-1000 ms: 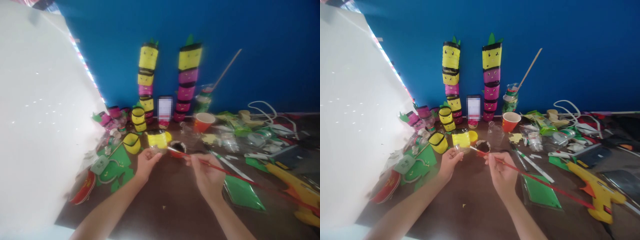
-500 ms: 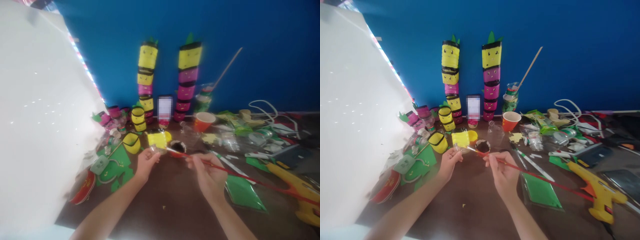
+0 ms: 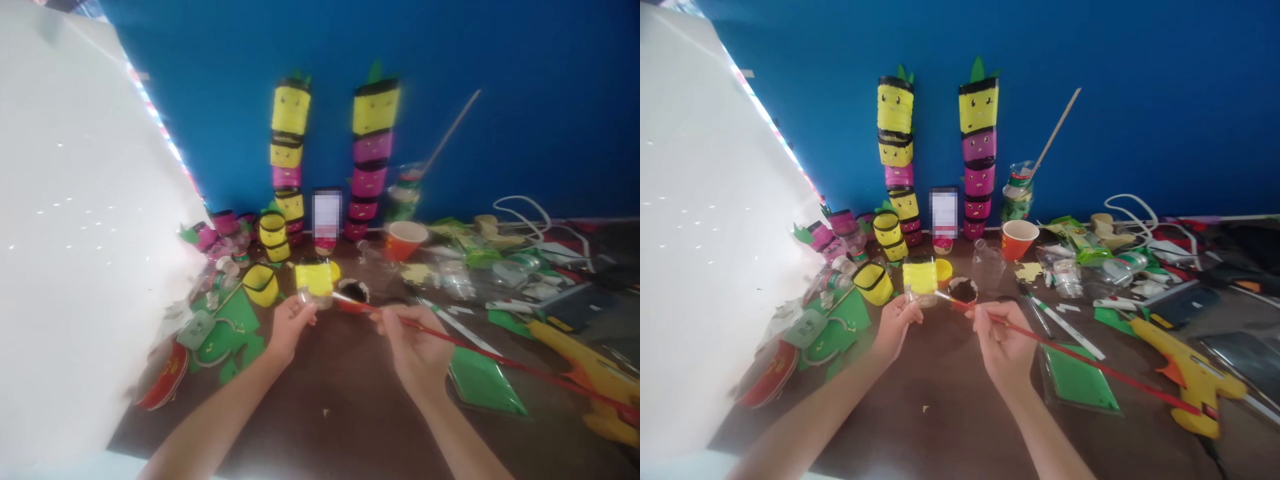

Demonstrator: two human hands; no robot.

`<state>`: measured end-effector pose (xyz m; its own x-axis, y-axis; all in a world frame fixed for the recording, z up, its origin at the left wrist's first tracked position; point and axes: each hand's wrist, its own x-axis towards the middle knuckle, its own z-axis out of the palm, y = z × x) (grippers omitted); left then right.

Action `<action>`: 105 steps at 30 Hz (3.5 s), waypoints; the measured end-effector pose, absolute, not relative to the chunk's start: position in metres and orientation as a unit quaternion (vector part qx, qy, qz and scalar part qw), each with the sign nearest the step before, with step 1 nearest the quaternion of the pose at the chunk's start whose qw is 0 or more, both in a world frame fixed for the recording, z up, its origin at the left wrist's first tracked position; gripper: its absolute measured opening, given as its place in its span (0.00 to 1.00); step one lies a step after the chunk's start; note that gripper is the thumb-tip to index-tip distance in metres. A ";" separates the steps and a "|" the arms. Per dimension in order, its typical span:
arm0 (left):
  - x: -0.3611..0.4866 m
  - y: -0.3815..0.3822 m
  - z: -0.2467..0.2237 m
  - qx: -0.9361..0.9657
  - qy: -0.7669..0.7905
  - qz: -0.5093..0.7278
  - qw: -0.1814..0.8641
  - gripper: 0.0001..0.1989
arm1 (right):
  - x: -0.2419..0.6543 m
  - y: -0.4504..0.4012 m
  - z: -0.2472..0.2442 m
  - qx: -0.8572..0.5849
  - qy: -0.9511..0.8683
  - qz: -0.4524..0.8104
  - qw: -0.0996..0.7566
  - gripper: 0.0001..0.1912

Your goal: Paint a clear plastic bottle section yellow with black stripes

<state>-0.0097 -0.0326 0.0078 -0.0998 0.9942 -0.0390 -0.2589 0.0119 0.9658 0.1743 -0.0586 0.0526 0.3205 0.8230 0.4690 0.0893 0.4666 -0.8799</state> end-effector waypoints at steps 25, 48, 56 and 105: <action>-0.009 -0.032 0.006 0.374 0.479 0.598 0.523 0.15 | 0.179 -0.059 0.048 -0.418 -0.489 0.278 0.713 0.07; -0.003 -0.035 0.014 0.346 0.489 0.614 0.514 0.18 | 0.163 -0.063 0.050 -0.418 -0.500 0.322 0.687 0.09; -0.002 -0.036 0.013 0.356 0.480 0.613 0.517 0.18 | 0.162 -0.063 0.054 -0.437 -0.496 0.331 0.673 0.11; -0.002 -0.035 0.011 0.356 0.494 0.613 0.503 0.17 | 0.164 -0.064 0.043 -0.368 -0.567 0.280 0.681 0.05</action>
<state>-0.0019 -0.0353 0.0111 -0.2405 0.9688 -0.0603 -0.2647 -0.0056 0.9643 0.1642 -0.0644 0.0427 0.1995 0.7989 0.5674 0.0364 0.5726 -0.8190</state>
